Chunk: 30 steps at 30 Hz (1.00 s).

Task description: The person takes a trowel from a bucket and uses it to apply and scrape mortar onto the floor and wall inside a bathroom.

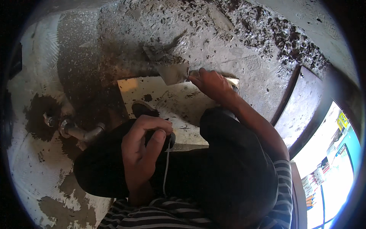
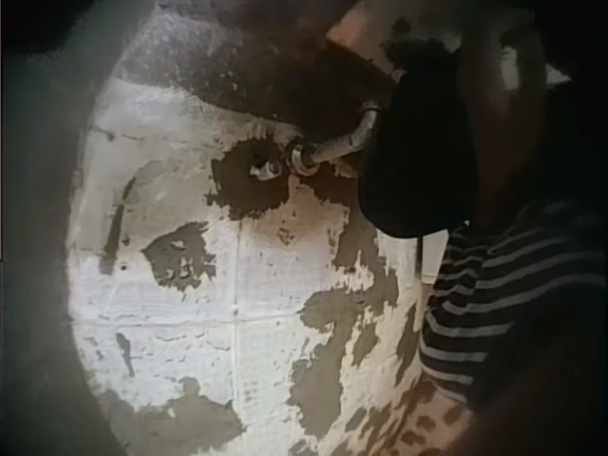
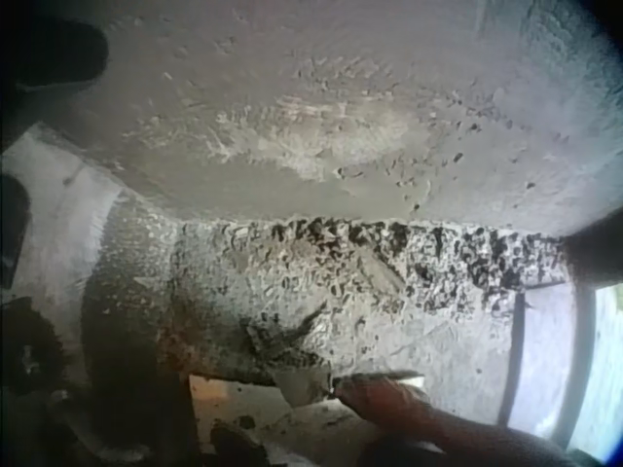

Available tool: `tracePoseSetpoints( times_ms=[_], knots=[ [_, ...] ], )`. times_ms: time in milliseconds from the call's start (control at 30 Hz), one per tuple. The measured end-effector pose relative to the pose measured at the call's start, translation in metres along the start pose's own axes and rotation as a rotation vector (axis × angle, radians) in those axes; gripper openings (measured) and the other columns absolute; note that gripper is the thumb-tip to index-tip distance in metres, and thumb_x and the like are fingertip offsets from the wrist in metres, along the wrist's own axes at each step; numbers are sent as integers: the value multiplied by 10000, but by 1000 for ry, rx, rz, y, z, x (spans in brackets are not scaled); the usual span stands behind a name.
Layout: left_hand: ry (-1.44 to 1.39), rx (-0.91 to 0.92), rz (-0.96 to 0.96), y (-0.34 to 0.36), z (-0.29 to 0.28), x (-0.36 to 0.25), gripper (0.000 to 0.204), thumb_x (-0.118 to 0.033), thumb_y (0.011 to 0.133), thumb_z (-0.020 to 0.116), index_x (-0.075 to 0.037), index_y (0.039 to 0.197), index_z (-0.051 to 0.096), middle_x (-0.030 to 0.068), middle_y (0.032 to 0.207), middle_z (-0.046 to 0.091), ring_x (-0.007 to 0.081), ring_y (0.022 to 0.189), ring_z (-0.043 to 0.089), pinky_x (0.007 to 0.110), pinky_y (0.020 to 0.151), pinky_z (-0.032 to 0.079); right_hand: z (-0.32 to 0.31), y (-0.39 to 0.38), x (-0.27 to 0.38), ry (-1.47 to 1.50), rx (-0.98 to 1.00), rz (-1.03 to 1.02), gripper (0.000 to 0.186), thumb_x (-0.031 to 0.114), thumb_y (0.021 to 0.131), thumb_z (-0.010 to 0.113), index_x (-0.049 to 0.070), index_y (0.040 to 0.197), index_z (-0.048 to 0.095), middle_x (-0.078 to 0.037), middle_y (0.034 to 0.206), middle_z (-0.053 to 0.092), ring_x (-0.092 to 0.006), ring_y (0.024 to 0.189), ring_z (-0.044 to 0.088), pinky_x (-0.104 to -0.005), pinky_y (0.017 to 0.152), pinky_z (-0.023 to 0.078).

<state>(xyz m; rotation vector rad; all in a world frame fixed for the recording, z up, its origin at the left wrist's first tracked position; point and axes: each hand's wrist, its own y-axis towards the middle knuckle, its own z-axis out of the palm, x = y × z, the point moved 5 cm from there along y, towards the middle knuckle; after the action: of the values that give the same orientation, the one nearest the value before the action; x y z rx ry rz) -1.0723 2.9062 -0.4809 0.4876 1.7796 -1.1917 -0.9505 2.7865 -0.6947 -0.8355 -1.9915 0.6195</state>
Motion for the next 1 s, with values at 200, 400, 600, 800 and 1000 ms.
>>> tracePoseSetpoints(
  times_ms=[200,400,600,800,1000],
  knots=[
    [25,11,22,-1,-5,-2,125,-18,869,594,-1,991,621,117,900,634,188,833,627,281,754,474,-3,3,-14,-126,-46,-13,446,449,918,533,13,1006,571,-263,746,634,-445,719,639,-526,629,503],
    [-44,19,-25,-7,-11,-4,121,-36,866,591,4,977,620,108,901,627,178,826,606,281,755,458,-27,2,-64,-719,-229,-207,454,-12,839,496,169,1254,473,-123,1118,547,-274,669,679,-365,543,571],
    [-103,96,0,-3,2,-12,114,-77,881,576,3,948,623,99,896,629,161,844,593,280,786,440,-157,-41,-158,-309,-531,176,447,456,935,516,72,1133,632,-224,916,674,-349,735,666,-427,655,530],
    [-69,80,-36,4,-1,-6,116,-53,879,584,5,974,620,105,897,630,167,836,609,277,762,459,-71,-73,-101,340,-257,381,388,290,909,599,52,1214,567,-92,695,613,-115,561,565,-331,495,477],
    [-12,46,-23,2,4,-8,124,-23,876,595,0,994,627,115,908,636,183,849,626,281,769,476,21,44,54,110,12,-295,407,358,912,518,8,1118,542,-273,968,615,-430,839,615,-502,735,511]
  ],
)
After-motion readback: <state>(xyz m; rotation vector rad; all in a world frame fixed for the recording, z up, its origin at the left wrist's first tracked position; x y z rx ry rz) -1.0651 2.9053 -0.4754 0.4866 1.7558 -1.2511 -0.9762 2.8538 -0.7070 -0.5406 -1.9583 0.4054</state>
